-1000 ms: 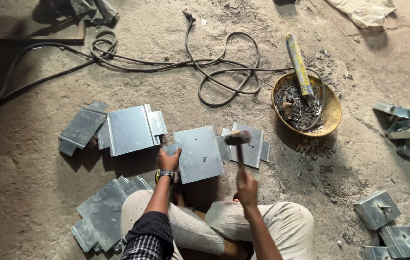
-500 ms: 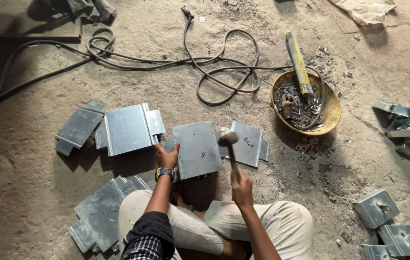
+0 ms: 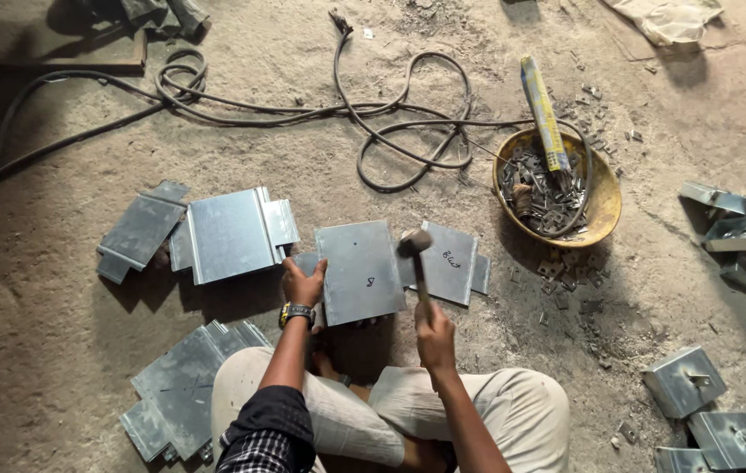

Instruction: The person sits on the floor and uses a hammer to strike rectangular metal sheets placed on a gear-shaped anvil. They repeatedly pick up sheets, position them, and hammer them before moving them aside.

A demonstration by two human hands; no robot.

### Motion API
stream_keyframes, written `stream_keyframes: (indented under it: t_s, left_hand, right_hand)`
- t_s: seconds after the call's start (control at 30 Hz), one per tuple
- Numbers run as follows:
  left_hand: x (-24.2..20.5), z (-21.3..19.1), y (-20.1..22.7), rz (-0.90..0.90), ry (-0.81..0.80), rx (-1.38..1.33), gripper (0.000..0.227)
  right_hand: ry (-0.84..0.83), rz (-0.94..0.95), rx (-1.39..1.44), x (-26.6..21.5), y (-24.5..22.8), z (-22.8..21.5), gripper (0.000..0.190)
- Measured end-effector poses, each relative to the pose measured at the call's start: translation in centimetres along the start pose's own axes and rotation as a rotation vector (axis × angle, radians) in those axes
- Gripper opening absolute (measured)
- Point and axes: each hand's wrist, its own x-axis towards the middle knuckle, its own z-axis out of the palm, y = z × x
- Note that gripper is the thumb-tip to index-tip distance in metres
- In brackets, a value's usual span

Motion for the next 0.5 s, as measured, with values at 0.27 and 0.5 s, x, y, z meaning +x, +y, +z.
stream_keyframes:
  t_s: [0.27,0.5]
  left_hand:
    - [-0.4,0.5,-0.5,-0.060,-0.018,0.026,0.079]
    - [0.4,0.2,0.3,-0.047,0.008,0.034,0.074]
  right_hand:
    - [0.145,-0.540,0.187,-0.7,1.8,-0.5,0.044]
    - [0.135,-0.115,0.076,-0.3,3.5,-0.7,0.042]
